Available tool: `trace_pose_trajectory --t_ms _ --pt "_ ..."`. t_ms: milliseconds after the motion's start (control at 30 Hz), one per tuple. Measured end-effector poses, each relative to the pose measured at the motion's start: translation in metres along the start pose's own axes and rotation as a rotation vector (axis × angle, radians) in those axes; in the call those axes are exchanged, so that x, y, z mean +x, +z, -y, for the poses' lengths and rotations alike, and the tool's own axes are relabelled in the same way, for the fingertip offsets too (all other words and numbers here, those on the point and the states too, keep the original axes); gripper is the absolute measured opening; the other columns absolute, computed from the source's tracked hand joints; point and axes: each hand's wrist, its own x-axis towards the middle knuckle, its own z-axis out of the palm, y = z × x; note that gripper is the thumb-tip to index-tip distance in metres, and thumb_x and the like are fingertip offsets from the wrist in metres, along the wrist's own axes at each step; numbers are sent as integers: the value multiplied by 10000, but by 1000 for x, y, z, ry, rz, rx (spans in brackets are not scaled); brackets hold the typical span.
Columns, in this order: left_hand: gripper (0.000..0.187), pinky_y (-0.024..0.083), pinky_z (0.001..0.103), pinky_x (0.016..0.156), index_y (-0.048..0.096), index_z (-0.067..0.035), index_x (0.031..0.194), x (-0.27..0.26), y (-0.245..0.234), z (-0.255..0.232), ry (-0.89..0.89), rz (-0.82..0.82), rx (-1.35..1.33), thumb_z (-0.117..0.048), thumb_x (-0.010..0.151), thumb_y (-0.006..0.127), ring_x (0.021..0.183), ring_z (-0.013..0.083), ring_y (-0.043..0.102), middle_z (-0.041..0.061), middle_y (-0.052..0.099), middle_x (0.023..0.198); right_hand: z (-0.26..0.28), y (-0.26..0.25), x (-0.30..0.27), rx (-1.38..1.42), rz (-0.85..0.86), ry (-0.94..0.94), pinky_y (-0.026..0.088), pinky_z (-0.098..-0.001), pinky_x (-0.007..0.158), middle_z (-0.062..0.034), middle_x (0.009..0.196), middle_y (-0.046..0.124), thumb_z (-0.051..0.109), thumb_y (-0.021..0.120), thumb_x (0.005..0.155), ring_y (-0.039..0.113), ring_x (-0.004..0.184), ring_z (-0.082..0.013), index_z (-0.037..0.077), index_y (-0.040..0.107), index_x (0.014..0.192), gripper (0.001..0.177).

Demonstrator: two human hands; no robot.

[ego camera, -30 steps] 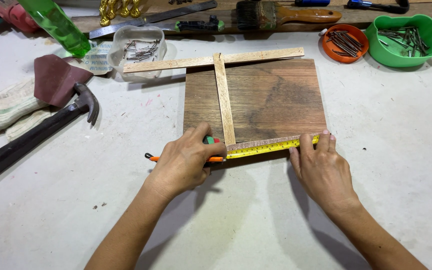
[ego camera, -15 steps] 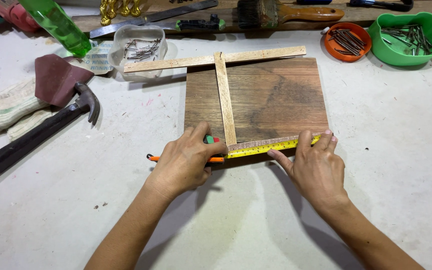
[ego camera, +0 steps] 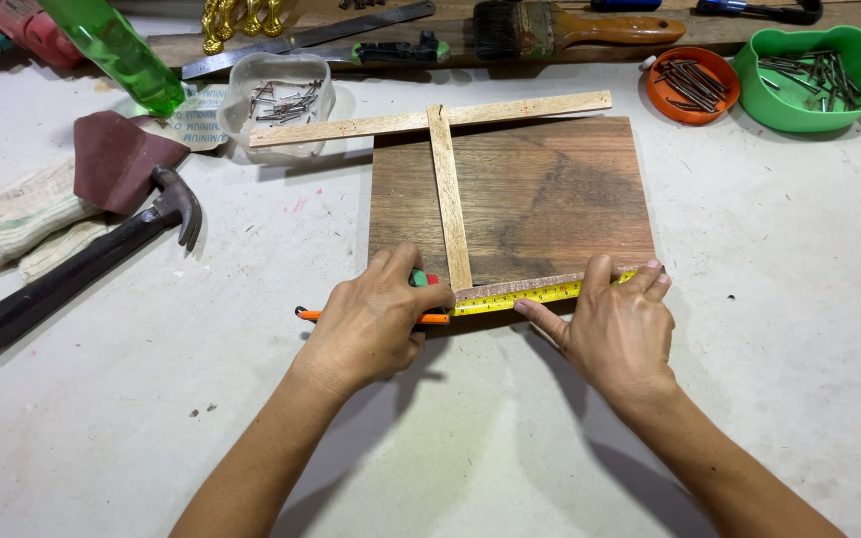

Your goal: The recorder is sanding and measuring small wooden strips at a workbench to assemble a wooden frame.

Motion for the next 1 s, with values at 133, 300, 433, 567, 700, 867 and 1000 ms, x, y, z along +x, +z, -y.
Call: trace_pose_trajectory --t_ms 133,300,433,567,700,867,1000 --pt "425 578 367 892 740 -336 1153 -1 -4 -4 8 -18 -5 -144 776 785 1149 185 562 38 515 1256 1 -2 -1 16 9 -5 612 -525 503 -543 1200 506 923 302 834 580 1112 -603 -99 519 1192 1104" --pt "415 583 391 880 717 -301 1137 5 3 -5 56 -32 25 -138 762 784 1148 196 570 52 528 1203 0 -6 -3 69 -9 9 608 -552 536 -571 1200 479 932 353 806 542 1149 -643 -75 532 1105 1065" --pt "441 583 402 860 705 -287 1162 4 3 -6 58 -49 8 -153 753 801 1154 213 559 66 518 1206 0 0 -3 86 -8 7 609 -557 520 -585 1188 468 931 355 804 544 1134 -640 -79 524 1110 1069" --pt "446 600 369 825 677 -258 1137 4 7 -6 65 -76 38 -62 748 772 1152 206 566 47 525 1213 0 1 -3 66 -54 -6 606 -558 522 -575 1201 468 926 343 809 554 1128 -637 -78 521 1115 1064" --pt "448 599 367 818 676 -283 1163 5 6 -5 51 -59 56 -63 783 763 1134 191 575 27 535 1180 -1 1 -3 61 -14 -7 609 -541 502 -582 1199 463 920 319 827 562 1119 -630 -71 524 1095 1047" --pt "453 600 354 817 675 -309 1207 8 5 -7 39 -24 93 -166 794 791 1093 190 572 41 523 1173 -7 4 -4 62 -18 -9 614 -526 519 -565 1212 485 921 302 840 579 1135 -604 -52 533 1080 1029" --pt "467 603 356 799 685 -324 1228 9 3 -8 50 -24 102 -231 788 811 1063 193 578 58 517 1195 -17 2 -10 60 -74 -71 621 -509 510 -512 1216 518 901 342 815 615 1111 -554 -29 534 1074 984"
